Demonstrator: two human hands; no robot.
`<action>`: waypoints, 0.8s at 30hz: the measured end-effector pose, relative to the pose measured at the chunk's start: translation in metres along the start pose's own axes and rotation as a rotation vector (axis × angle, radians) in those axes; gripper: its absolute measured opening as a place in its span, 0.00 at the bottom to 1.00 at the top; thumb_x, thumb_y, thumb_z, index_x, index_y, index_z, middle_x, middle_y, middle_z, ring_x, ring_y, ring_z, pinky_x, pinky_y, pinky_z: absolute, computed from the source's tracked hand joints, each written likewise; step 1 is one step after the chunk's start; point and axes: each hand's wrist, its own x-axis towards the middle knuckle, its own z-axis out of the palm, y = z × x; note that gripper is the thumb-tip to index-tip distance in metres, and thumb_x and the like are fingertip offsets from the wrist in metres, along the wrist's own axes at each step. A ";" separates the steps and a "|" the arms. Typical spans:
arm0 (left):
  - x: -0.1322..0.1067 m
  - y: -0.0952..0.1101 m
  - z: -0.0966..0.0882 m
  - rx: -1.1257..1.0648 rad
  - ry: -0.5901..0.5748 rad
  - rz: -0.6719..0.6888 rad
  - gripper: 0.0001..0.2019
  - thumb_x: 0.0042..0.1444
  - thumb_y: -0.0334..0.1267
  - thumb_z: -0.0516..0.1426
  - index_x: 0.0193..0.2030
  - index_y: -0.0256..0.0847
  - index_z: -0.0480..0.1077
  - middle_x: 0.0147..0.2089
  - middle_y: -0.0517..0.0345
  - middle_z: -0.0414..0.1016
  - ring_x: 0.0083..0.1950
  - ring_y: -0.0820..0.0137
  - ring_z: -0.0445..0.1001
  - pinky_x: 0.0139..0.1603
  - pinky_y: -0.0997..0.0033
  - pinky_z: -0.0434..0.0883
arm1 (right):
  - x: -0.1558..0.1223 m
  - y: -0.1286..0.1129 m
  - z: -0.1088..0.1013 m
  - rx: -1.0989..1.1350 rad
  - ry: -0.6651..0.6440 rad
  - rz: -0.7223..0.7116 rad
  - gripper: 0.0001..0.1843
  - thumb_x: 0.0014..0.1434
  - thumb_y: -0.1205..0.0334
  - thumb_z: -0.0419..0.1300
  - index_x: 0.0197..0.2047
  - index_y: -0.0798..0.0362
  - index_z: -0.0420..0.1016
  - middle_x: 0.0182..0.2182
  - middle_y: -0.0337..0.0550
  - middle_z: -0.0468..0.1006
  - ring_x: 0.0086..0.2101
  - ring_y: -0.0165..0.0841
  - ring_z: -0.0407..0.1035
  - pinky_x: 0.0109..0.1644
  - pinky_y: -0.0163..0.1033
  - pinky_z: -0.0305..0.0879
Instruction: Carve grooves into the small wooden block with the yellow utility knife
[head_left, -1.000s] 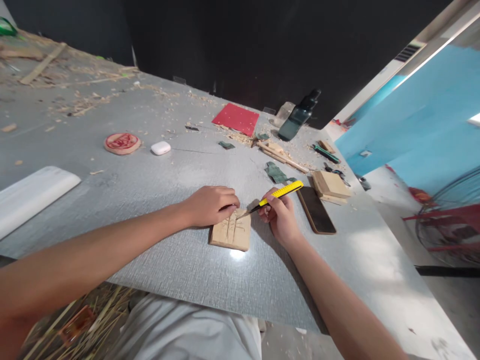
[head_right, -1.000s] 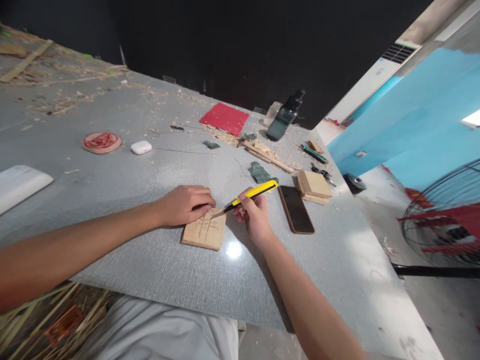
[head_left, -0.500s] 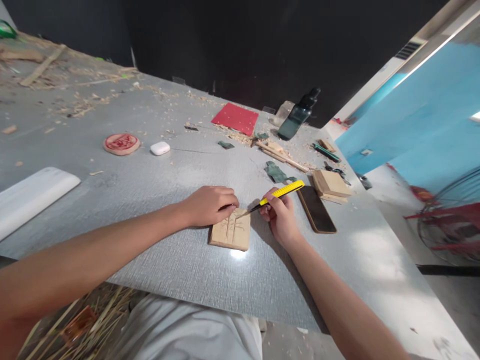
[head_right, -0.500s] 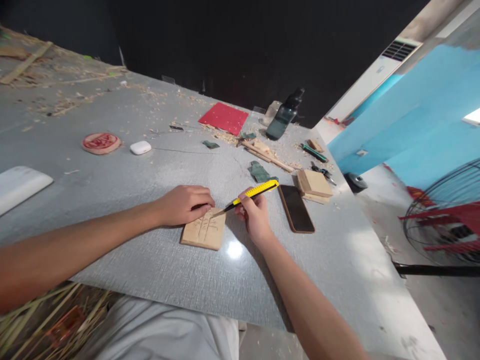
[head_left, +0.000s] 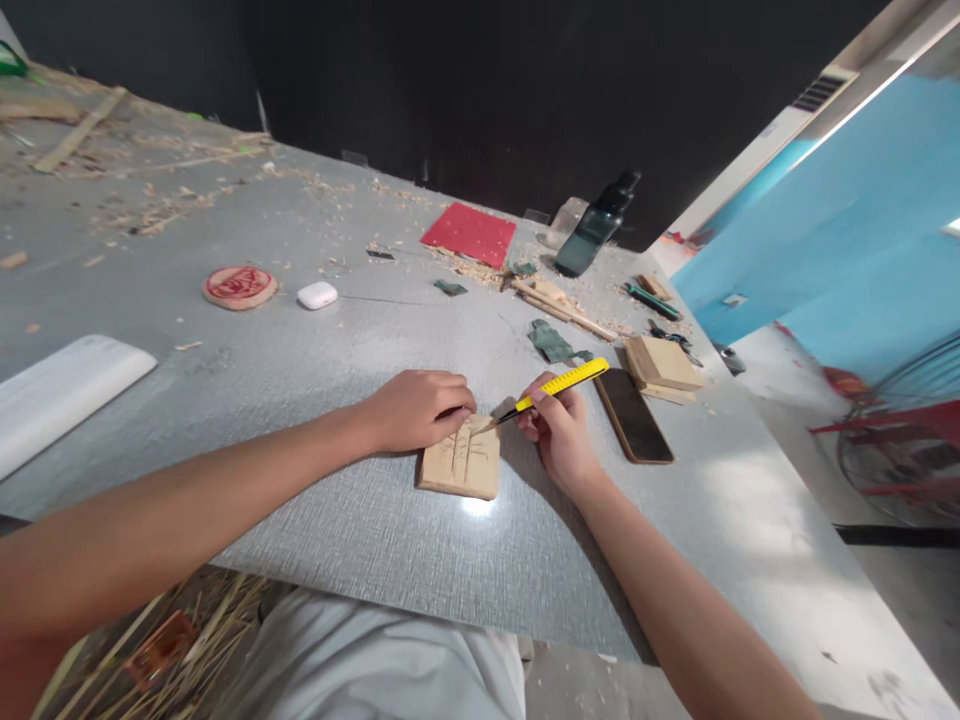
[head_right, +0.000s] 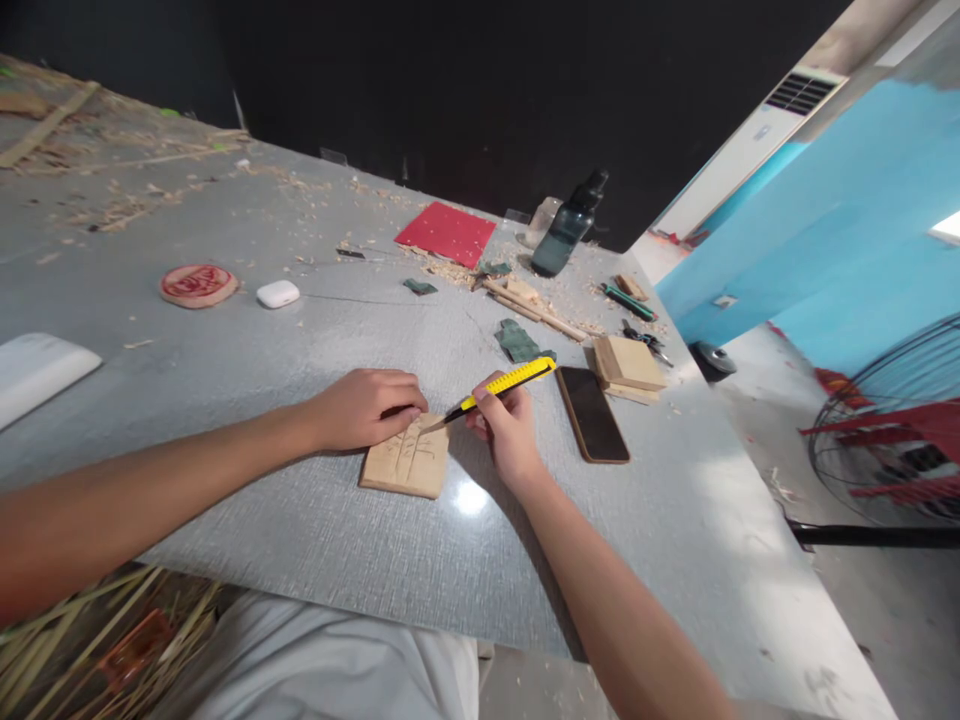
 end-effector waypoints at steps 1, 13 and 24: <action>0.000 0.000 0.000 0.000 0.000 0.000 0.12 0.71 0.38 0.51 0.47 0.42 0.76 0.46 0.57 0.78 0.47 0.67 0.76 0.48 0.66 0.69 | 0.000 0.000 0.000 -0.005 -0.001 0.001 0.11 0.56 0.58 0.68 0.30 0.51 0.70 0.18 0.34 0.66 0.19 0.26 0.58 0.21 0.32 0.46; 0.000 0.001 -0.001 0.012 0.000 0.011 0.13 0.71 0.38 0.50 0.47 0.42 0.76 0.46 0.56 0.78 0.48 0.67 0.76 0.48 0.67 0.69 | 0.000 -0.002 0.001 0.016 0.019 -0.001 0.12 0.55 0.57 0.67 0.30 0.50 0.67 0.20 0.32 0.65 0.20 0.25 0.59 0.21 0.31 0.45; -0.001 0.002 -0.001 0.038 -0.020 -0.015 0.12 0.71 0.37 0.50 0.48 0.42 0.76 0.46 0.57 0.78 0.47 0.66 0.77 0.48 0.65 0.69 | 0.000 -0.002 0.001 0.012 0.057 0.006 0.10 0.56 0.59 0.66 0.31 0.51 0.68 0.19 0.32 0.62 0.20 0.26 0.60 0.21 0.32 0.46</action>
